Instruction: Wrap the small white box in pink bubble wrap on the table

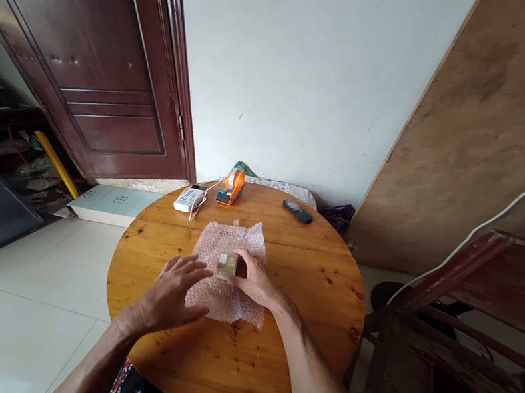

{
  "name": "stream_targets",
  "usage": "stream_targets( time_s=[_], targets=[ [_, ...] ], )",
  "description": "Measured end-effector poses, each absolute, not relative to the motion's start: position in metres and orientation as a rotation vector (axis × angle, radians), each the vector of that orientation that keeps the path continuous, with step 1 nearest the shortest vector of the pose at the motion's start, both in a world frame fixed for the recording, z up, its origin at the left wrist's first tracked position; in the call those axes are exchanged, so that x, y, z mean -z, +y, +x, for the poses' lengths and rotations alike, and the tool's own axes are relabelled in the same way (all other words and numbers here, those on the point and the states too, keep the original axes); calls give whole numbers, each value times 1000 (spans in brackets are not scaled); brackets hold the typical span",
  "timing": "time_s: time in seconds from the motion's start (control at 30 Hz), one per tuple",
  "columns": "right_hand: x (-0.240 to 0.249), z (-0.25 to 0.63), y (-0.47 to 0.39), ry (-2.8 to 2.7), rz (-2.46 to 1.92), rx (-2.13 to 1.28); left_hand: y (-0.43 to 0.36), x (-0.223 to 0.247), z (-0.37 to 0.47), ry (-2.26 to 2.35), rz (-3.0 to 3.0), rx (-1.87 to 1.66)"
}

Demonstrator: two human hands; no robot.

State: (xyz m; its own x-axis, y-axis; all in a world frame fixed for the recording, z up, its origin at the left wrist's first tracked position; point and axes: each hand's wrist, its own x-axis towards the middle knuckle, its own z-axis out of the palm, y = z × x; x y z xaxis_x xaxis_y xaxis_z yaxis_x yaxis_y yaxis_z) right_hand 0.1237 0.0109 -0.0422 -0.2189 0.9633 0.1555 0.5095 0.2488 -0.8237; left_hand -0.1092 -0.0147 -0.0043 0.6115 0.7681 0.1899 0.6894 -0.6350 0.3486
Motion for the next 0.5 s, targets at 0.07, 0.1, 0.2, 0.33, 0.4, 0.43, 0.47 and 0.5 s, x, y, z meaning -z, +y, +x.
stream_targets(
  time_s=[0.07, 0.1, 0.2, 0.33, 0.4, 0.43, 0.47, 0.5],
  targets=[
    [42, 124, 11, -1840, -1341, -838, -29, 11, -112, 1208, 2705, -446],
    [42, 124, 12, -1845, -1356, -821, -34, 16, -112, 1219, 2745, -445],
    [39, 123, 11, -1862, -1389, -764, -41, 32, -108, 1262, 2802, -516],
    [36, 121, 10, -1839, -1307, -843, -36, 36, -98, 1190, 2819, -772],
    [35, 123, 10, -1786, -1262, -970, -30, 29, -92, 1187, 2754, -901],
    [35, 125, 10, -1732, -1256, -1037, -26, 24, -88, 1213, 2706, -950],
    [34, 127, 11, -1662, -1258, -1097, -21, 19, -84, 1253, 2657, -985],
    [32, 131, 11, -1581, -1259, -1144, -16, 14, -80, 1305, 2604, -985]
  ],
)
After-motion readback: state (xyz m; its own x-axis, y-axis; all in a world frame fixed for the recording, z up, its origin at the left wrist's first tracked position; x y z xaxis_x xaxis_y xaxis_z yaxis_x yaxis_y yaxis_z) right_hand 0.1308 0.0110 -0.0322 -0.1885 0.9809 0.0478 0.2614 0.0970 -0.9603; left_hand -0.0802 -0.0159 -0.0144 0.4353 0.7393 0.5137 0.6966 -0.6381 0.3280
